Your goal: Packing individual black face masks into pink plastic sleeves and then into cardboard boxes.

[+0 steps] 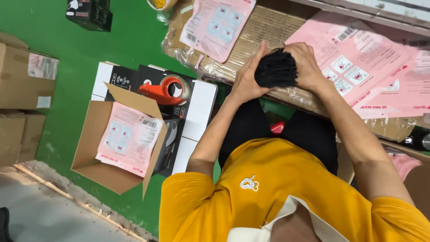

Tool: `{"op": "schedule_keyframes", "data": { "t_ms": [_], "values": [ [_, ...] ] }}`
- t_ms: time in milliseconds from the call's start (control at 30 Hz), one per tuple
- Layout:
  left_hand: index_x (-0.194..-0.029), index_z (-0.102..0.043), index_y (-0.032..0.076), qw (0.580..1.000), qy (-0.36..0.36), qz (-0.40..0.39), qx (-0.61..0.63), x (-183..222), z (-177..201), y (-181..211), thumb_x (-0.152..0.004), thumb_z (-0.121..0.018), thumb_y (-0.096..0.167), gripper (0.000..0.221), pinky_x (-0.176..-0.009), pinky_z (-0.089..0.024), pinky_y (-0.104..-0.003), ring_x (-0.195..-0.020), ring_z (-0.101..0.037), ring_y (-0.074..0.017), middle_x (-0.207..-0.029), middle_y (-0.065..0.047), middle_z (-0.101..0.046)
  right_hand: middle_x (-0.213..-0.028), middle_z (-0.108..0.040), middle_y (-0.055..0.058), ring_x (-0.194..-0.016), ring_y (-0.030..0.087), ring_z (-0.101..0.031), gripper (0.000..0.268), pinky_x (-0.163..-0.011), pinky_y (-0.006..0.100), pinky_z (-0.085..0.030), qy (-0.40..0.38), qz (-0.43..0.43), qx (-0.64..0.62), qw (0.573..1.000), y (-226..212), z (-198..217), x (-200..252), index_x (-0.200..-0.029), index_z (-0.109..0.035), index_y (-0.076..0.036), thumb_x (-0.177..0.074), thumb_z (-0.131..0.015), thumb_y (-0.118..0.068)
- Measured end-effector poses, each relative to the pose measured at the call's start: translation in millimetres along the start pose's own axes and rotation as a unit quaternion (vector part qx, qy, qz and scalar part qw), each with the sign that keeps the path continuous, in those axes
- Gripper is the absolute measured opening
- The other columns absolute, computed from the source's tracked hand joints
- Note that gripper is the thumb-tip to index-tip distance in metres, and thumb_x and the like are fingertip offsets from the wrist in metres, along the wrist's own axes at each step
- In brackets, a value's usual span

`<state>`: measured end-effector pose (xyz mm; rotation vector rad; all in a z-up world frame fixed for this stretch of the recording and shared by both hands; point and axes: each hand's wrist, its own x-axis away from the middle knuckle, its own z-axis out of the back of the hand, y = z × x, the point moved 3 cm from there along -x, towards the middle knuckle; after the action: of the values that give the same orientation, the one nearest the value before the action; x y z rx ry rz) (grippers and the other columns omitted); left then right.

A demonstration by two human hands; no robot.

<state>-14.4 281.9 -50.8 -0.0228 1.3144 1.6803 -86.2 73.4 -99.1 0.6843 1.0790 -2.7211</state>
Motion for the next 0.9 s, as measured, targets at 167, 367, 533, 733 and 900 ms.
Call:
{"op": "schedule_keyframes", "data": {
  "t_ms": [167, 367, 533, 733, 900],
  "values": [
    [-0.162, -0.026, 0.017, 0.999, 0.017, -0.016, -0.034, -5, -11, -5, -0.069, -0.093, 0.011, 0.115, -0.105, -0.055, -0.04, -0.121, -0.067, -0.0327, -0.132, -0.013, -0.067, -0.107, -0.07, 0.008, -0.102, 0.029, -0.064, 0.037, -0.091, 0.037, -0.048, 0.015, 0.027, -0.028, 0.999, 27, -25, -6, -0.117, -0.069, -0.009, -0.085, -0.087, -0.015],
    [-0.164, -0.035, 0.01, 0.958, 0.065, 0.137, 0.242, -1, 3, -10, -0.092, -0.079, 0.0, 0.085, -0.101, -0.058, -0.033, -0.11, -0.072, -0.0183, -0.126, -0.01, -0.073, -0.124, -0.067, 0.014, -0.115, 0.022, -0.063, 0.054, -0.098, 0.032, -0.053, -0.061, -0.112, -0.23, 0.965, -8, 17, -19, -0.122, -0.066, -0.001, -0.074, -0.091, -0.011],
    [-0.164, -0.035, 0.005, 0.869, 0.125, 0.189, 0.441, 7, 4, 6, -0.094, -0.075, -0.005, 0.081, -0.104, -0.052, -0.032, -0.115, -0.065, -0.0177, -0.131, -0.011, -0.063, -0.141, -0.063, 0.009, -0.131, 0.017, -0.063, 0.063, -0.113, 0.03, -0.052, 0.015, -0.108, -0.522, 0.846, -72, 37, -28, -0.145, -0.049, -0.007, -0.09, -0.079, -0.01],
    [-0.167, -0.023, 0.01, 0.877, 0.089, 0.134, 0.452, 15, 30, 15, -0.093, -0.075, 0.019, 0.091, -0.118, -0.045, -0.035, -0.132, -0.057, -0.0172, -0.142, -0.008, -0.053, -0.12, -0.071, 0.008, -0.11, 0.016, -0.068, 0.032, -0.1, 0.03, -0.056, -0.01, -0.181, -0.376, 0.909, -73, 72, -10, -0.133, -0.064, 0.001, -0.101, -0.067, 0.0],
    [-0.164, -0.027, 0.008, 0.859, 0.124, 0.157, 0.472, 33, 56, -13, -0.102, -0.062, 0.042, 0.078, -0.115, -0.049, -0.04, -0.128, -0.06, -0.0226, -0.14, -0.013, -0.057, -0.118, -0.071, 0.015, -0.111, 0.022, -0.068, 0.035, -0.105, 0.032, -0.054, 0.059, -0.108, -0.275, 0.953, -39, 124, 5, -0.121, -0.067, 0.005, -0.091, -0.054, 0.017]
  ]
}}
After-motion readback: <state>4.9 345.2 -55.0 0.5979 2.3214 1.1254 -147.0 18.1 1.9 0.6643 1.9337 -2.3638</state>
